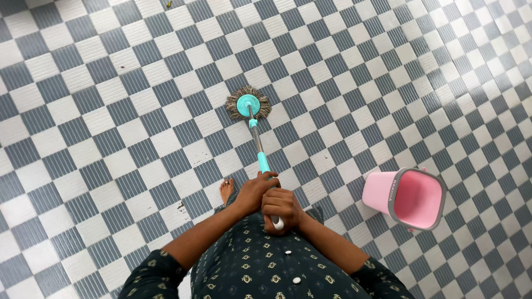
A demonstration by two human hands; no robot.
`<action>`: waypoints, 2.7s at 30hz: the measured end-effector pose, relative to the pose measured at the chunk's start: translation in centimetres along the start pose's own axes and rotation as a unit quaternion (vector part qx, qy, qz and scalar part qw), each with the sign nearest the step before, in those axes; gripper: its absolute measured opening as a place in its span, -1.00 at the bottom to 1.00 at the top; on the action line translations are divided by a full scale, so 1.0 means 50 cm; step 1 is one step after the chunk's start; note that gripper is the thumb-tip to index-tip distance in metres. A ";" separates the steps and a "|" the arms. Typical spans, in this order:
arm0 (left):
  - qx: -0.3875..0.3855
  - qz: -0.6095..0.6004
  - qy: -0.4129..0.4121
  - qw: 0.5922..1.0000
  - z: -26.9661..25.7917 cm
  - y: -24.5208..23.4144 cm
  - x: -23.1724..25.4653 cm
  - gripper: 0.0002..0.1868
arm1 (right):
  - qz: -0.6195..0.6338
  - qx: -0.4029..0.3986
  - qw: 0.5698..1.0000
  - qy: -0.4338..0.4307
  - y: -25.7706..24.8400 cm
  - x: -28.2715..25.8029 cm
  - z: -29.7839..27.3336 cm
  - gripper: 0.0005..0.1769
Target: The person mops a checkered tile floor using a turquoise spin mop, moving it back and forth across the surface. A pink bucket is visible nearby, and the person occasionally dips the mop into it.
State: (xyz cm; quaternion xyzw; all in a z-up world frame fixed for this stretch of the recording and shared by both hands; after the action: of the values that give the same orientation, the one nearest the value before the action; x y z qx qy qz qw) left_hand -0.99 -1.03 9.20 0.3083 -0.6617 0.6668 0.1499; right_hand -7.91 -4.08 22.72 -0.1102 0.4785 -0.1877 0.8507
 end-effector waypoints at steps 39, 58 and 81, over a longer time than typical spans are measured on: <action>-0.057 0.071 0.122 0.988 0.295 0.048 -0.250 -0.73 | -0.176 0.113 0.966 0.151 -0.011 0.293 0.061 -0.93; -0.198 0.074 0.082 0.974 0.377 0.124 -0.219 -0.36 | -0.225 0.161 0.941 0.197 -0.083 0.324 -0.005 -0.93; -0.235 0.014 0.193 0.953 0.400 0.248 -0.092 -0.40 | -0.277 0.153 0.934 0.168 -0.159 0.276 -0.122 -0.94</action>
State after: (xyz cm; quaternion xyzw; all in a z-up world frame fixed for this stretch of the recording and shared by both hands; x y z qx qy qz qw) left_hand -0.74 -20.55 -4.70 0.1209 -0.7626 0.5409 0.3336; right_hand -8.30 -17.18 11.81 -0.0733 0.5308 -0.5026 0.6784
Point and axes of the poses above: each hand's wrist, its own z-axis towards the middle knuckle, its own y-axis out of the palm, x = y × z, the point moved 7 cm from there along z, towards the middle knuckle, and after that the axes turned 15 degrees about z, right-handed, at the moved point
